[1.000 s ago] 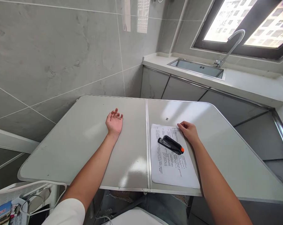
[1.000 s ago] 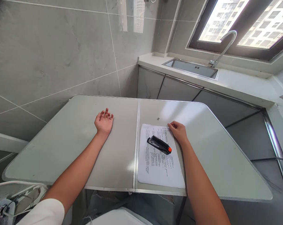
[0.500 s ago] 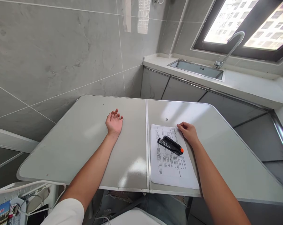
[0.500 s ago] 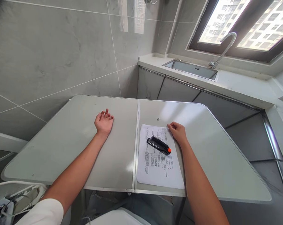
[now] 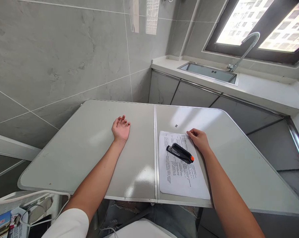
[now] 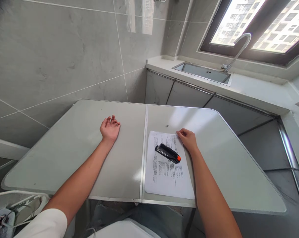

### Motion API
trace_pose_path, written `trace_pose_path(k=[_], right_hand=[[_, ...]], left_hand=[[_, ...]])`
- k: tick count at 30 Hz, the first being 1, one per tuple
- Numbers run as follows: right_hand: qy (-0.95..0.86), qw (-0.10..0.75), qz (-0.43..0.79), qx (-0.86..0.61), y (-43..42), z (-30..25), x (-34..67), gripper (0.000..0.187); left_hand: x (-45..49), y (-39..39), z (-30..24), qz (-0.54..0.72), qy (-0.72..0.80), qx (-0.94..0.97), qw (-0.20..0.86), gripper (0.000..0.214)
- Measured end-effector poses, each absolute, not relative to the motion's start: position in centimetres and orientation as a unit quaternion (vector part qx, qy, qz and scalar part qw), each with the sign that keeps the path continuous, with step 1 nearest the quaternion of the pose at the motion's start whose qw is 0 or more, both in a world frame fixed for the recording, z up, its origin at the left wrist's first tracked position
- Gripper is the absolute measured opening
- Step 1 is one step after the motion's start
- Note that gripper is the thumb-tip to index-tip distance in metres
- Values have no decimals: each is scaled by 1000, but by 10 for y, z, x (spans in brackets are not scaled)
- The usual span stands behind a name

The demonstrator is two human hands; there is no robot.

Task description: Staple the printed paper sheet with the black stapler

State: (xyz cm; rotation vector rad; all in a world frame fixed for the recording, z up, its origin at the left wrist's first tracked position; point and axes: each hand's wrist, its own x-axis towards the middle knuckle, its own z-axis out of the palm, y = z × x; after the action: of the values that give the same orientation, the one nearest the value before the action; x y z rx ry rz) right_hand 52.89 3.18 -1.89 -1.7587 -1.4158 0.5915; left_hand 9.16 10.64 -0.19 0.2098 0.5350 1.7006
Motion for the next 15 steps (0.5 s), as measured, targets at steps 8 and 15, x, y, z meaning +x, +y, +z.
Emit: trace_pose_path(k=[8, 15], right_hand=[[-560, 390, 230, -694, 32, -19, 529, 36], [-564, 388, 224, -693, 33, -21, 529, 37]], left_hand=[[92, 106, -2, 736, 230, 97, 629, 12], [93, 105, 0, 733, 229, 90, 635, 11]])
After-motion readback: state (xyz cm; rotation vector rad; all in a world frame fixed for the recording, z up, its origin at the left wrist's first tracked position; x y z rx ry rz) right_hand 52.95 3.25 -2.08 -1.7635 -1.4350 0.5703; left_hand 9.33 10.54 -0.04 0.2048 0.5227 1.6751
